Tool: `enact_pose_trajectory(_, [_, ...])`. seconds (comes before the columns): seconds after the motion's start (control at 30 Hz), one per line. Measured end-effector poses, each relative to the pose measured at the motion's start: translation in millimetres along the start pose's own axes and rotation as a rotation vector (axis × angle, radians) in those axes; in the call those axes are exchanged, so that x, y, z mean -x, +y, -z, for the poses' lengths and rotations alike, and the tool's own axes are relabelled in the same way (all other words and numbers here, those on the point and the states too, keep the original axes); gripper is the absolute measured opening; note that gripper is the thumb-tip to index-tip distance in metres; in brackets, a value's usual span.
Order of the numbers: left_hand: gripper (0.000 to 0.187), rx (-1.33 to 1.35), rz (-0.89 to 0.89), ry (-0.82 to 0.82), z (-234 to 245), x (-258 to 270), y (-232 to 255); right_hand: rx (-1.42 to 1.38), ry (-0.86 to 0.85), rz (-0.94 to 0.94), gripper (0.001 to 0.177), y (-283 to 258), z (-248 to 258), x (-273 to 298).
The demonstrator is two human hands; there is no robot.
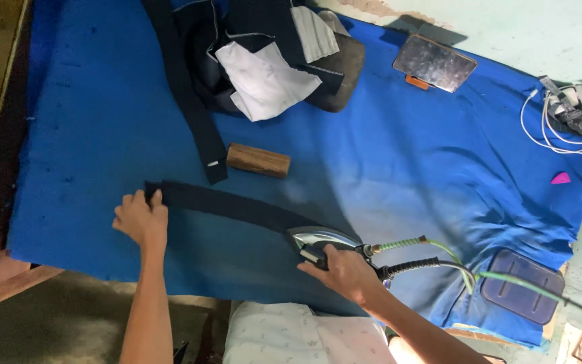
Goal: The person irons a long black fabric strip on a blue-covered table using a steam iron and a wooden pressing block. They repeatedly reposition the strip, press it with the block, and steam it along its length.
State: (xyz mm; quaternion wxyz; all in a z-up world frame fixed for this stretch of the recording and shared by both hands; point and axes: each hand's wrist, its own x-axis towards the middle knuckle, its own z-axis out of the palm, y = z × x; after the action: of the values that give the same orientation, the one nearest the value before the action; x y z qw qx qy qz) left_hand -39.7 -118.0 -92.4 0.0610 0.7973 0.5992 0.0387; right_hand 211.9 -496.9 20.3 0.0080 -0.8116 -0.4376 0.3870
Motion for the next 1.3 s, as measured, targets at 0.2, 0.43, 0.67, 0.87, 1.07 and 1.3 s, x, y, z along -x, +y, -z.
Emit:
enact_pose_trajectory(0.2, [0.048, 0.062, 0.007, 0.21, -19, 36, -28, -0.128, -0.115, -0.228, 0.057, -16, 43, -8])
enact_pose_trajectory(0.43, [0.042, -0.076, -0.024, 0.278, -46, 46, -63, -0.051, -0.094, -0.208, 0.05, -21, 62, -8])
enact_pose_trajectory(0.67, [0.05, 0.043, -0.088, 0.273, -40, 48, -67, -0.228, 0.072, -0.368, 0.077, -25, 57, -10])
enact_pose_trajectory(0.87, [0.038, -0.005, -0.104, 0.235, -34, 50, -63, -0.262, 0.007, -0.336, 0.092, -26, 66, -6])
enact_pose_trajectory(1.07, [0.032, -0.073, -0.124, 0.233, -39, 51, -65, -0.077, -0.08, -0.266, 0.109, -34, 78, 22])
enact_pose_trajectory(1.3, [0.026, -0.12, -0.175, 0.291, -39, 51, -69, -0.126, -0.015, -0.186, 0.105, -15, 50, 27])
